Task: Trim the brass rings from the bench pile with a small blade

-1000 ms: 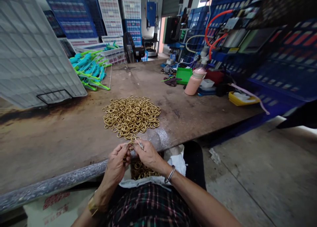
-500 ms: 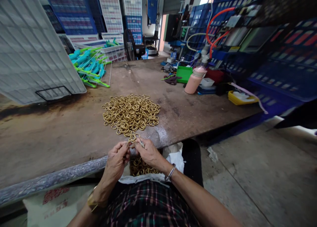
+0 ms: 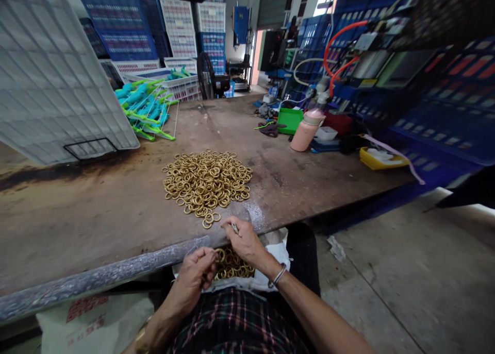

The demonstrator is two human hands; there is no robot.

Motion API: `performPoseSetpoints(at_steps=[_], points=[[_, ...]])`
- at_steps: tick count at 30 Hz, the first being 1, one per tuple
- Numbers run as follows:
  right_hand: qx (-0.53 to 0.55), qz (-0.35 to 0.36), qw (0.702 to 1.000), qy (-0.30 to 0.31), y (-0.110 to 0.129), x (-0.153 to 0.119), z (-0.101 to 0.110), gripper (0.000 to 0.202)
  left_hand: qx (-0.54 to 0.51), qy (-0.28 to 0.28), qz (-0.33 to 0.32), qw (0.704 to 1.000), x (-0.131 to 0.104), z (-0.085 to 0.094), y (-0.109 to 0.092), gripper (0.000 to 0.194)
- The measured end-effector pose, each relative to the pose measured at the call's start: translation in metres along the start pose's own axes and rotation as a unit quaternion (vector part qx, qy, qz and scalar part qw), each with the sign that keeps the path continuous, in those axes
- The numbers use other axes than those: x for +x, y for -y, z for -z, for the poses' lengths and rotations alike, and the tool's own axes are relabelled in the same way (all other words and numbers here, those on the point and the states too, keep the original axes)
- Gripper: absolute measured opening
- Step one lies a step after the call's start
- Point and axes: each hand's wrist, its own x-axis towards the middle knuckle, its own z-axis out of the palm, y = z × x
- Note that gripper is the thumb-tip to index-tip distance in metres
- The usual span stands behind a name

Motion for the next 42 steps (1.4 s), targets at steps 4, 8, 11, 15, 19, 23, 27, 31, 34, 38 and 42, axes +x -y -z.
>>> performPoseSetpoints(at_steps=[4, 8, 11, 15, 19, 23, 27, 31, 34, 38, 42], points=[[-0.105, 0.067, 0.992, -0.032, -0.012, 0.01, 0.002, 0.017, -0.085, 0.0, 0.136, 0.987, 0.007, 0.003, 0.019, 0.02], [-0.183, 0.092, 0.978, -0.042, -0.017, 0.026, -0.004, 0.016, -0.168, -0.074, 0.179, 0.967, 0.021, 0.0, 0.026, 0.012], [-0.234, 0.09, 0.968, -0.021, -0.017, 0.034, -0.009, 0.019, -0.2, -0.076, 0.174, 0.961, 0.027, -0.002, 0.028, 0.009], [-0.307, 0.086, 0.948, 0.01, -0.01, 0.036, -0.016, 0.024, -0.186, -0.059, 0.17, 0.966, 0.029, 0.002, 0.033, 0.014], [-0.384, 0.023, 0.923, 0.025, -0.001, 0.036, -0.022, 0.024, -0.165, -0.028, 0.173, 0.971, 0.031, 0.009, 0.037, 0.02], [-0.436, -0.019, 0.899, 0.038, 0.002, 0.034, -0.027, 0.031, -0.161, -0.012, 0.194, 0.968, 0.036, 0.017, 0.041, 0.024], [-0.463, -0.042, 0.885, 0.019, -0.001, 0.031, -0.031, 0.036, -0.156, 0.019, 0.209, 0.965, 0.041, 0.027, 0.046, 0.026], [-0.454, -0.06, 0.889, -0.01, -0.006, 0.028, -0.034, 0.039, -0.14, 0.027, 0.25, 0.958, 0.044, 0.035, 0.043, 0.027], [-0.441, -0.062, 0.895, -0.028, -0.008, 0.025, -0.037, 0.043, -0.127, 0.051, 0.277, 0.951, 0.044, 0.035, 0.035, 0.021], [-0.431, -0.062, 0.898, -0.054, -0.011, 0.023, -0.042, 0.041, -0.096, 0.128, 0.274, 0.948, 0.042, 0.031, 0.024, 0.019], [-0.369, -0.037, 0.926, -0.076, -0.013, 0.025, -0.038, 0.036, -0.009, 0.182, 0.219, 0.958, 0.036, 0.03, 0.018, 0.021]])
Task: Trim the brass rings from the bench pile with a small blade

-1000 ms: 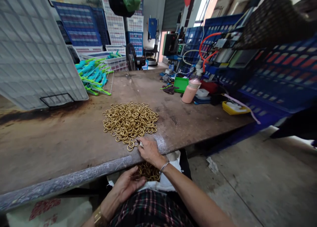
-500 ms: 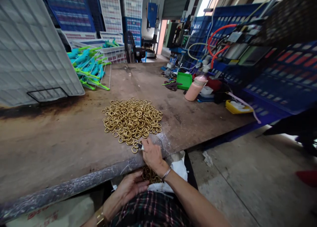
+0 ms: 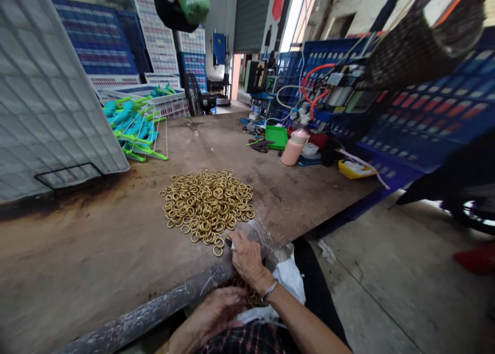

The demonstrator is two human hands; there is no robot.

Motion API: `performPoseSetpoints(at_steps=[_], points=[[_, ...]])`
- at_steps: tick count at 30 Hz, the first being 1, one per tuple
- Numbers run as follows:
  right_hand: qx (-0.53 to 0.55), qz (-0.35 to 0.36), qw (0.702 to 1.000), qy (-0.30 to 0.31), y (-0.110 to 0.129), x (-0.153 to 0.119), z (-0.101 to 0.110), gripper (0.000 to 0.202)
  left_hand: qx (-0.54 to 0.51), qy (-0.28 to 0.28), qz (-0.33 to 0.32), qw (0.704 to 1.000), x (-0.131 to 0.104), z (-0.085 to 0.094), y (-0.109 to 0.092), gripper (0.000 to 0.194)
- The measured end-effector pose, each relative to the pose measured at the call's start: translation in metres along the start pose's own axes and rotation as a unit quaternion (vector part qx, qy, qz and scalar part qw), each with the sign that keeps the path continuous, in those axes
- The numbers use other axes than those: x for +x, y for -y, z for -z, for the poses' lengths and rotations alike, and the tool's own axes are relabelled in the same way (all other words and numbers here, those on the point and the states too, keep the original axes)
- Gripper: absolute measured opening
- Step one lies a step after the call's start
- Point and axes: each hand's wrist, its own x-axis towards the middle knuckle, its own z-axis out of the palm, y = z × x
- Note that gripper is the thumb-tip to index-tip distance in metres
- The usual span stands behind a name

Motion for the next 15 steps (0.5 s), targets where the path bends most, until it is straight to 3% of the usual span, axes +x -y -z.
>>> performPoseSetpoints(at_steps=[5, 7, 11, 15], points=[[0.2, 0.034, 0.978, -0.044, -0.01, 0.002, 0.015, 0.019, 0.199, -0.013, -0.145, 0.969, -0.017, -0.01, -0.005, 0.027], [0.274, 0.026, 0.961, -0.012, -0.011, -0.001, 0.022, 0.021, 0.198, -0.06, -0.202, 0.957, -0.024, -0.017, -0.011, 0.03], [0.39, -0.002, 0.914, 0.112, -0.009, -0.01, 0.031, 0.022, 0.153, -0.229, -0.298, 0.914, -0.026, -0.03, -0.028, 0.041], [0.408, 0.053, 0.902, 0.133, -0.007, -0.017, 0.035, 0.024, 0.18, -0.253, -0.344, 0.886, -0.02, -0.032, -0.037, 0.038]])
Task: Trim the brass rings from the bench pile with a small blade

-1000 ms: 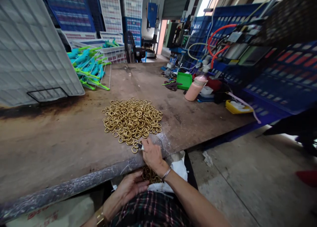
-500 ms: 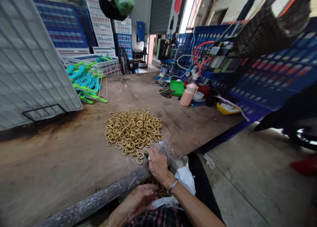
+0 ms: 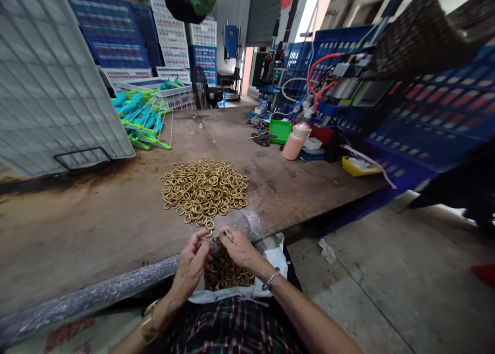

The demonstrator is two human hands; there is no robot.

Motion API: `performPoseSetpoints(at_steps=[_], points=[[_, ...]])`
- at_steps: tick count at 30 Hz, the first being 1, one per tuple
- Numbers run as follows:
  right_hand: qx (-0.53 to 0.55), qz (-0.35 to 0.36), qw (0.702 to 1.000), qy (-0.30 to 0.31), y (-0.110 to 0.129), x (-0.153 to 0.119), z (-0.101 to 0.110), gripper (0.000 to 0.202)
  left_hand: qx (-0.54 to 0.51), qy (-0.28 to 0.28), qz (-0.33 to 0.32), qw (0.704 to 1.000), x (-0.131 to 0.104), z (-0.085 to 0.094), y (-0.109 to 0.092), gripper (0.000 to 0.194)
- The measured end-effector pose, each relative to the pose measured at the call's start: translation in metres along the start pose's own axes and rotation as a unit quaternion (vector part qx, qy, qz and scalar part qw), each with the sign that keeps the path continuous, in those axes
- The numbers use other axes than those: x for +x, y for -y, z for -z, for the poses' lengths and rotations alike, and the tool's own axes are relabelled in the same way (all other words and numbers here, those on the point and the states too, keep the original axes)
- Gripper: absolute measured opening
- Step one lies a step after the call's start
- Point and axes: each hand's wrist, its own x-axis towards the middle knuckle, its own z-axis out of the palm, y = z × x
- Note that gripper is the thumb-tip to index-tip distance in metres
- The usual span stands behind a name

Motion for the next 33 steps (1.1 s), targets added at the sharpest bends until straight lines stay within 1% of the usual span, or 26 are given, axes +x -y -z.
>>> performPoseSetpoints(at_steps=[2, 5, 8, 12, 15, 18, 21, 24, 26, 28, 33], points=[[0.008, 0.02, 1.0, 0.008, 0.001, -0.002, 0.0, 0.023, 0.027, 0.003, -0.027, 0.999, 0.002, -0.002, 0.001, 0.029], [0.05, 0.008, 0.999, 0.014, 0.0, -0.004, 0.001, 0.02, 0.086, -0.011, -0.086, 0.993, 0.0, -0.006, 0.004, 0.018], [0.094, -0.017, 0.995, 0.006, -0.006, -0.006, 0.001, 0.019, 0.145, -0.03, -0.135, 0.98, -0.003, -0.012, 0.005, 0.015], [0.142, -0.047, 0.989, 0.017, -0.017, -0.009, 0.0, 0.025, 0.211, -0.03, -0.179, 0.961, -0.005, -0.015, 0.008, 0.014], [0.156, -0.053, 0.986, 0.026, -0.021, -0.007, 0.0, 0.029, 0.224, -0.024, -0.189, 0.956, -0.004, -0.015, 0.012, 0.013], [0.139, -0.034, 0.99, 0.001, -0.021, -0.005, 0.001, 0.024, 0.196, -0.012, -0.15, 0.969, -0.006, -0.016, 0.014, 0.015], [0.094, -0.014, 0.995, -0.021, -0.017, -0.003, 0.002, 0.018, 0.137, 0.001, -0.071, 0.988, -0.009, -0.019, 0.013, 0.019], [0.056, -0.014, 0.998, -0.011, -0.014, -0.004, 0.003, 0.019, 0.061, 0.028, 0.028, 0.997, -0.011, -0.021, 0.01, 0.026], [0.051, -0.012, 0.999, 0.002, -0.012, -0.006, 0.002, 0.02, 0.027, 0.047, 0.065, 0.996, -0.011, -0.02, 0.009, 0.03], [0.053, -0.007, 0.999, 0.005, -0.011, -0.006, 0.002, 0.02, 0.003, 0.061, 0.079, 0.995, -0.01, -0.018, 0.008, 0.031], [0.056, -0.02, 0.998, -0.009, -0.01, -0.003, 0.003, 0.02, -0.067, 0.076, 0.077, 0.992, -0.011, -0.014, 0.009, 0.029]])
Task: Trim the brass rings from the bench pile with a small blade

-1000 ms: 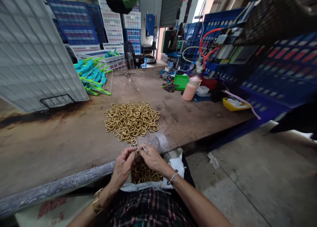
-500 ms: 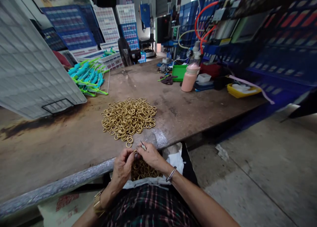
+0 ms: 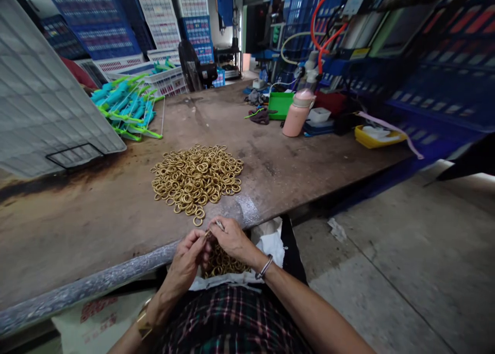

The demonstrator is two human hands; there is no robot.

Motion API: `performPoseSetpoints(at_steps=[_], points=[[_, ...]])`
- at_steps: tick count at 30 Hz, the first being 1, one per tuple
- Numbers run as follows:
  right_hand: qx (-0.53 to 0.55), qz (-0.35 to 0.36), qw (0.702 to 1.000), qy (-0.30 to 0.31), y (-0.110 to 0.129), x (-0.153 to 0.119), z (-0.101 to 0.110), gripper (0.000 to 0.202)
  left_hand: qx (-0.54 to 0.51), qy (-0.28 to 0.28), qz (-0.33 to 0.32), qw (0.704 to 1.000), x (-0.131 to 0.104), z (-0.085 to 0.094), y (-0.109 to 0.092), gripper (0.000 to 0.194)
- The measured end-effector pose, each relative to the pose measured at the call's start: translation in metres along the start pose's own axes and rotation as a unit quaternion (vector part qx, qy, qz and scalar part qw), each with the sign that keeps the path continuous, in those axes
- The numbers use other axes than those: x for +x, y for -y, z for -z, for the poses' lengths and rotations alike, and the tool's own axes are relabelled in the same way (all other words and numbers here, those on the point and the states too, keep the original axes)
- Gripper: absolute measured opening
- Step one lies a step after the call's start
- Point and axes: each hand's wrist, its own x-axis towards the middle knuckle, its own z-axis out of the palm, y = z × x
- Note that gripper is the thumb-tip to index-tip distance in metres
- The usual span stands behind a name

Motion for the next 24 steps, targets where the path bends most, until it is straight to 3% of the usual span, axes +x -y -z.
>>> performPoseSetpoints(at_steps=[4, 10, 18, 20, 24], points=[[-0.104, 0.016, 0.994, -0.03, 0.0, -0.003, 0.003, 0.019, -0.039, 0.0, -0.004, 0.999, 0.0, 0.0, 0.001, 0.029], [-0.329, 0.055, 0.942, 0.037, 0.0, -0.013, 0.002, 0.021, -0.002, -0.031, -0.019, 0.999, 0.002, -0.002, -0.001, 0.032], [-0.401, 0.05, 0.912, 0.07, 0.006, -0.01, -0.002, 0.021, 0.056, -0.056, -0.064, 0.995, 0.0, -0.005, -0.002, 0.034], [-0.402, 0.044, 0.912, 0.073, 0.004, -0.008, 0.001, 0.022, 0.061, -0.042, -0.081, 0.994, -0.005, -0.006, -0.001, 0.034], [-0.408, 0.021, 0.911, 0.047, -0.003, 0.002, 0.007, 0.024, 0.037, 0.046, -0.074, 0.995, -0.018, -0.012, -0.003, 0.031]])
